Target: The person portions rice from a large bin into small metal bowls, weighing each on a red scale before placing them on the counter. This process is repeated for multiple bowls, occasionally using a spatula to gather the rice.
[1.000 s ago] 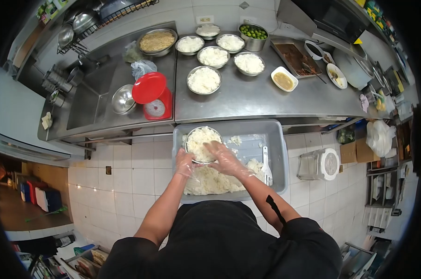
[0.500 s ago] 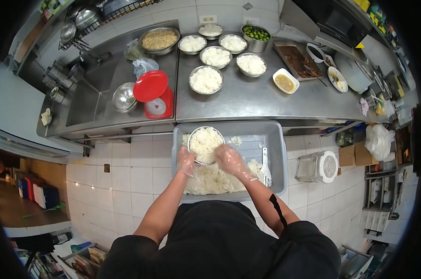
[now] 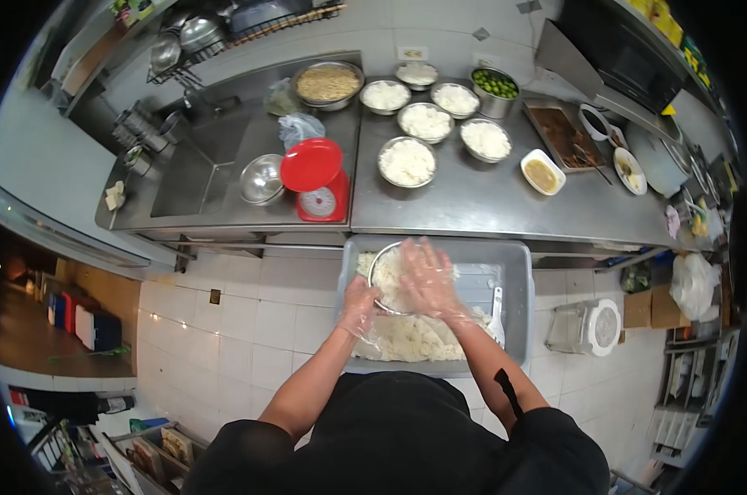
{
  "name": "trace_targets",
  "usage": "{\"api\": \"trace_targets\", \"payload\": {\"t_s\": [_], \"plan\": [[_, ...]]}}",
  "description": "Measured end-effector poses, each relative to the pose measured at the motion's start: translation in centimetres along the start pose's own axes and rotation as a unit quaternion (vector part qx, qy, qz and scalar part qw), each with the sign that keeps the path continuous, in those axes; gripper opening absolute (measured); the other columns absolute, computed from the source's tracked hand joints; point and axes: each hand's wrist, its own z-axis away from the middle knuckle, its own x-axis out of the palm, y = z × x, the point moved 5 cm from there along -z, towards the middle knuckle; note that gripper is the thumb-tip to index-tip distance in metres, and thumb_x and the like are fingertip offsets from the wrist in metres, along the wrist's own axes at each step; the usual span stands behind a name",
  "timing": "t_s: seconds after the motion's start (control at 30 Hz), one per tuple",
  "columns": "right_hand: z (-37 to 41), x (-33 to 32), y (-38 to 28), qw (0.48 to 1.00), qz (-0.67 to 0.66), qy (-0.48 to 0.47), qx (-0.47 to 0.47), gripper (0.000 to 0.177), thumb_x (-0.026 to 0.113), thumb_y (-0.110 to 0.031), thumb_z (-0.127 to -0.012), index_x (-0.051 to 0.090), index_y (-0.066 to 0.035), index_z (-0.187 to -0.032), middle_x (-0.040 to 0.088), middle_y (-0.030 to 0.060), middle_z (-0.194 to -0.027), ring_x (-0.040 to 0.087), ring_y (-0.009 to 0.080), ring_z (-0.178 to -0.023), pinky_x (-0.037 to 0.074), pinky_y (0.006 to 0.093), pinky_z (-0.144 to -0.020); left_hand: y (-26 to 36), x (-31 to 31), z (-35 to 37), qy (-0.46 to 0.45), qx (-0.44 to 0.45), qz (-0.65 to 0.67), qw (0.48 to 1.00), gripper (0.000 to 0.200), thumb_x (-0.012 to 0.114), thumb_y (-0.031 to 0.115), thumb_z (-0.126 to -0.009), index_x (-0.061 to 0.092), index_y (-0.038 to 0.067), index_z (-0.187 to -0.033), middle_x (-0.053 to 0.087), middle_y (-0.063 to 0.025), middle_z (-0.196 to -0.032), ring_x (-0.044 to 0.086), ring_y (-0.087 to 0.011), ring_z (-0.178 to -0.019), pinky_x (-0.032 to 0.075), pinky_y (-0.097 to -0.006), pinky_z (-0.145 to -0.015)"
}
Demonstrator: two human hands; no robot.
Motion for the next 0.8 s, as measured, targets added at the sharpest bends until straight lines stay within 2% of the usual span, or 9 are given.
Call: {"api": "trace_targets", "payload": {"t_s": [0.07, 0.13, 0.2, 0.23, 0.37, 0.43, 0.5, 0.7, 0.8], "plan": [[-0.4, -3.0, 1.9, 0.980, -0.152, 0.066, 0.110, 0.061, 0.040, -0.040, -0.095, 0.027, -0.010, -0.147, 0.027, 0.0210, -0.149, 0.020, 0.0339, -0.141, 0.014, 0.0563, -0.110, 3.8, 0.0, 1.0, 0.033, 0.048, 0.035, 0.998, 0.026, 0.054, -0.002, -0.072, 0.042, 0.004, -0.094, 0.056, -0.0150, -0.090, 0.063, -0.0283, -0.067, 0.057, -0.0454, -0.047], [0.4, -5.1, 4.1, 0.956, -0.190, 0.145, 0.168, 0.056, 0.042, -0.039, -0.095, 0.039, -0.007, -0.141, 0.041, 0.0228, -0.141, 0.034, 0.0369, -0.133, 0.024, 0.0532, -0.108, 9.1, 0.0, 1.6, 0.036, 0.101, 0.070, 0.992, 0.024, 0.055, 0.001, -0.074, 0.041, 0.004, -0.094, 0.057, -0.0172, -0.093, 0.064, -0.0296, -0.072, 0.057, -0.0454, -0.052], [1.9, -2.7, 7.5, 0.954, -0.195, 0.073, 0.217, 0.052, 0.044, -0.038, -0.094, 0.046, -0.005, -0.134, 0.048, 0.0239, -0.133, 0.042, 0.0382, -0.126, 0.030, 0.0507, -0.104, 14.2, -0.6, 1.6, 0.058, 0.202, 0.134, 0.969, 0.019, 0.054, 0.002, -0.077, 0.044, -0.001, -0.093, 0.060, -0.0179, -0.087, 0.065, -0.0287, -0.071, 0.059, -0.0429, -0.054], [2.8, -0.9, 9.0, 0.944, -0.198, 0.000, 0.264, 0.048, 0.045, -0.037, -0.093, 0.053, -0.003, -0.127, 0.055, 0.0250, -0.125, 0.049, 0.0394, -0.119, 0.037, 0.0482, -0.100, 16.5, -1.0, 0.6, -0.004, 0.224, 0.149, 0.963, 0.018, 0.052, 0.002, -0.078, 0.046, -0.003, -0.094, 0.060, -0.0175, -0.088, 0.065, -0.0291, -0.072, 0.059, -0.0432, -0.057], [8.3, 7.5, 10.5, 0.941, -0.151, -0.202, 0.226, 0.043, 0.050, -0.036, -0.090, 0.061, 0.000, -0.109, 0.062, 0.0286, -0.102, 0.058, 0.0422, -0.102, 0.046, 0.0462, -0.089, 23.4, -3.6, -4.2, -0.052, 0.248, 0.163, 0.953, 0.021, 0.050, -0.002, -0.078, 0.051, -0.006, -0.098, 0.058, -0.0193, -0.096, 0.064, -0.0325, -0.079, 0.060, -0.0429, -0.060], [12.0, 11.6, 10.2, 0.938, -0.142, -0.252, 0.189, 0.045, 0.054, -0.038, -0.085, 0.062, 0.000, -0.108, 0.063, 0.0280, -0.101, 0.059, 0.0423, -0.100, 0.048, 0.0460, -0.087, 24.0, -6.1, -6.6, 0.111, 0.164, 0.168, 0.966, 0.033, 0.047, -0.006, -0.076, 0.050, -0.007, -0.110, 0.054, -0.0199, -0.111, 0.059, -0.0371, -0.101, 0.059, -0.0475, -0.072], [16.5, 18.4, 11.1, 0.921, -0.118, -0.341, 0.147, 0.056, 0.056, -0.047, -0.084, 0.060, -0.002, -0.117, 0.064, 0.0222, -0.108, 0.060, 0.0409, -0.101, 0.047, 0.0445, -0.088, 24.6, -7.3, -8.2, 0.131, 0.151, 0.178, 0.964, 0.030, 0.047, -0.008, -0.075, 0.051, -0.007, -0.105, 0.053, -0.0209, -0.108, 0.058, -0.0368, -0.095, 0.059, -0.0460, -0.066], [21.1, 20.3, 6.0, 0.876, -0.159, -0.429, 0.150, 0.046, 0.062, -0.038, -0.077, 0.065, -0.004, -0.108, 0.066, 0.0224, -0.098, 0.062, 0.0390, -0.093, 0.049, 0.0452, -0.081, 23.8, -9.6, -10.0, 0.091, 0.118, 0.202, 0.968, 0.029, 0.046, -0.010, -0.074, 0.050, -0.008, -0.103, 0.051, -0.0209, -0.108, 0.058, -0.0372, -0.087, 0.060, -0.0456, -0.062], [21.7, 20.5, 5.5, 0.904, -0.145, -0.381, 0.130, 0.037, 0.062, -0.029, -0.074, 0.067, -0.005, -0.101, 0.066, 0.0227, -0.092, 0.063, 0.0391, -0.088, 0.050, 0.0458, -0.079, 23.8, -9.9, -9.9, 0.076, 0.117, 0.184, 0.973, 0.028, 0.046, -0.010, -0.075, 0.051, -0.006, -0.102, 0.049, -0.0209, -0.111, 0.057, -0.0377, -0.090, 0.060, -0.0460, -0.065]]}}
